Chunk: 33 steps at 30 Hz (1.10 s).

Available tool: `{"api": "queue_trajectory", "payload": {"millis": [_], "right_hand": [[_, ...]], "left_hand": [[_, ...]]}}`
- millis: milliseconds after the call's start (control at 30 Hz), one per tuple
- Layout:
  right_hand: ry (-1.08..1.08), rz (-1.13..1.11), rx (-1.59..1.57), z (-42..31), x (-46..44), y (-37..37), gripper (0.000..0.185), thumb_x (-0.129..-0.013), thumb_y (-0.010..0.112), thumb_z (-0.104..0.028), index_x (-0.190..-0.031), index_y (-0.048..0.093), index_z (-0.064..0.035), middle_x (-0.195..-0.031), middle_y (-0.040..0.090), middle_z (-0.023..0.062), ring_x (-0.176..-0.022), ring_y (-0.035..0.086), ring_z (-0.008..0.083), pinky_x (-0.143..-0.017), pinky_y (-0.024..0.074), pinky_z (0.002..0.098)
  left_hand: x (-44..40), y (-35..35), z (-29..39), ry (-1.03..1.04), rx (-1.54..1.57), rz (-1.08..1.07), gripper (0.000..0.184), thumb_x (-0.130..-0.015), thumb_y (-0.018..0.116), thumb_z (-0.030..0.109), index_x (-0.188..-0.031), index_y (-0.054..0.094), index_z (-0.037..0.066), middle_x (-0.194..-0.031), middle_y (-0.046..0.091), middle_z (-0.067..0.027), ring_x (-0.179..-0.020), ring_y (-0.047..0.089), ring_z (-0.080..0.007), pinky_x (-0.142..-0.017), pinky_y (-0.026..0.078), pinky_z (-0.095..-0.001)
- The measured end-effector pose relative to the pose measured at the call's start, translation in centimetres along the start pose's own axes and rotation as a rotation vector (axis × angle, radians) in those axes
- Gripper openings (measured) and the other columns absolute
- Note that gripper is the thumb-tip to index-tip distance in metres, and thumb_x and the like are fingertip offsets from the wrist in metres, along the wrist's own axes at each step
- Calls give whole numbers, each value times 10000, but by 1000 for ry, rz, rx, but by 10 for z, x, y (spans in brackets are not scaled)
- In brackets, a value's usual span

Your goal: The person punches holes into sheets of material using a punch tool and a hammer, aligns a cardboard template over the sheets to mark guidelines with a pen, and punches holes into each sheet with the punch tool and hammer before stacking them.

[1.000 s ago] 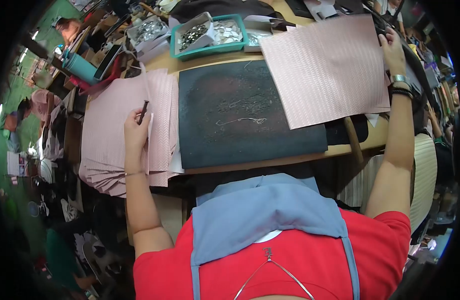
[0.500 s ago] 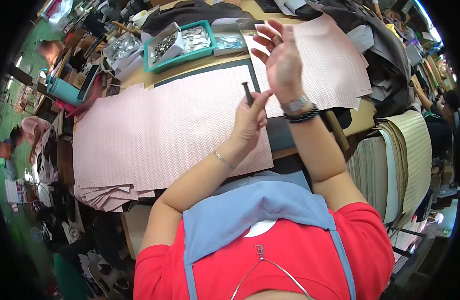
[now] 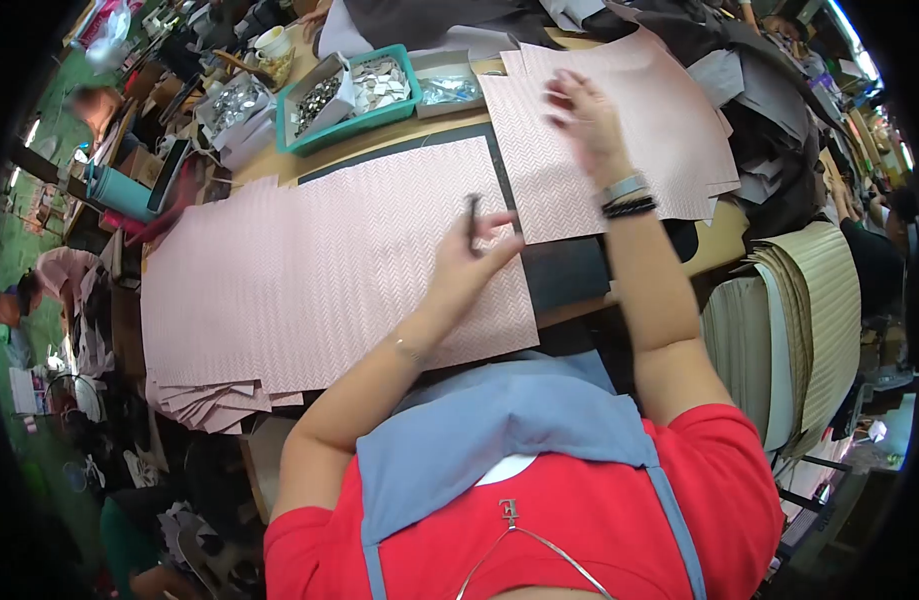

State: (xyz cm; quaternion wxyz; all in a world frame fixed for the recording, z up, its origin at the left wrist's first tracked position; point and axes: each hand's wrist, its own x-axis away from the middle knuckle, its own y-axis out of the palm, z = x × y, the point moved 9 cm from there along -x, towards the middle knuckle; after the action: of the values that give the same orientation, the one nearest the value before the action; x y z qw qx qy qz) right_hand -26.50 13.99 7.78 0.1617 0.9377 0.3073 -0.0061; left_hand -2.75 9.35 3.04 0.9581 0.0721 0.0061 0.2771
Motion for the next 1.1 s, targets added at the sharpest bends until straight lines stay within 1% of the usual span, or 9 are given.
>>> {"api": "queue_trajectory", "payload": {"millis": [100, 267, 500, 600, 700, 767, 867, 933, 1100], "right_hand": [[-168, 267, 1196, -30, -47, -141, 677, -780, 694, -512, -1207, 583, 0, -1164, 624, 199, -1124, 570, 313, -956, 443, 367], [348, 434, 1702, -8, -50, -288, 1195, -599, 678, -733, -1412, 306, 59, -1339, 475, 273, -1265, 444, 392, -1075, 334, 399], [14, 355, 1606, -19, -90, -309, 674, -751, 655, -587, -988, 654, 44, -944, 645, 297, -908, 630, 423, -801, 498, 432], [-218, 573, 1505, -105, -97, -324, 602, -836, 593, -539, -1146, 599, -22, -1087, 614, 268, -1041, 587, 403, -887, 457, 441], [-566, 888, 2041, -181, -40, -246, 549, -853, 616, -452, -1208, 563, -37, -1143, 610, 224, -1092, 576, 359, -921, 444, 427], [-1030, 572, 2031, -190, -27, -225, 493, -864, 628, -388, -1212, 562, -45, -1132, 620, 200, -1084, 584, 339, -914, 453, 409], [-291, 60, 1443, -108, 0, -225, 386, -872, 646, -313, -1130, 601, -29, -975, 638, 164, -871, 613, 288, -756, 487, 365], [20, -120, 1600, -48, 60, -189, 387, -839, 678, -364, -985, 597, -15, -854, 620, 157, -800, 603, 293, -702, 475, 384], [30, -52, 1670, -15, 150, -154, 516, -871, 622, -413, -1162, 496, -6, -1081, 567, 218, -1002, 558, 391, -836, 449, 447]], "left_hand": [[30, -46, 24, 214, -632, -13, 387, -746, 798, 265, -1009, 624, 43, -931, 605, -37, -680, 526, -68, -594, 437, -215], [65, -48, 22, 278, -953, -118, 324, -674, 817, 251, -804, 596, 52, -1029, 659, -87, -652, 622, -179, -584, 489, -306], [69, -28, 22, 398, -1111, -174, 304, -676, 781, 253, -713, 543, 67, -1084, 652, -65, -610, 617, -244, -575, 490, -348], [74, -31, 18, 476, -1028, -175, 337, -666, 789, 285, -709, 534, 70, -1057, 644, -63, -582, 602, -240, -554, 481, -354], [81, -22, 23, 479, -1082, -353, 366, -629, 799, 307, -732, 534, 76, -1006, 638, -53, -565, 592, -231, -531, 475, -348], [84, -16, 23, 513, -1141, -431, 357, -618, 791, 283, -761, 535, 79, -988, 634, -41, -564, 591, -224, -525, 475, -344], [87, -13, 19, 524, -1133, -473, 321, -621, 764, 220, -801, 535, 85, -975, 636, -29, -569, 595, -213, -519, 476, -338], [90, -11, 16, 536, -1082, -466, 289, -635, 739, 182, -815, 534, 88, -966, 640, -22, -576, 600, -208, -517, 478, -332], [84, 9, 17, 596, -830, -424, 238, -670, 704, 151, -832, 540, 92, -942, 651, -12, -590, 613, -203, -512, 484, -317]]}}
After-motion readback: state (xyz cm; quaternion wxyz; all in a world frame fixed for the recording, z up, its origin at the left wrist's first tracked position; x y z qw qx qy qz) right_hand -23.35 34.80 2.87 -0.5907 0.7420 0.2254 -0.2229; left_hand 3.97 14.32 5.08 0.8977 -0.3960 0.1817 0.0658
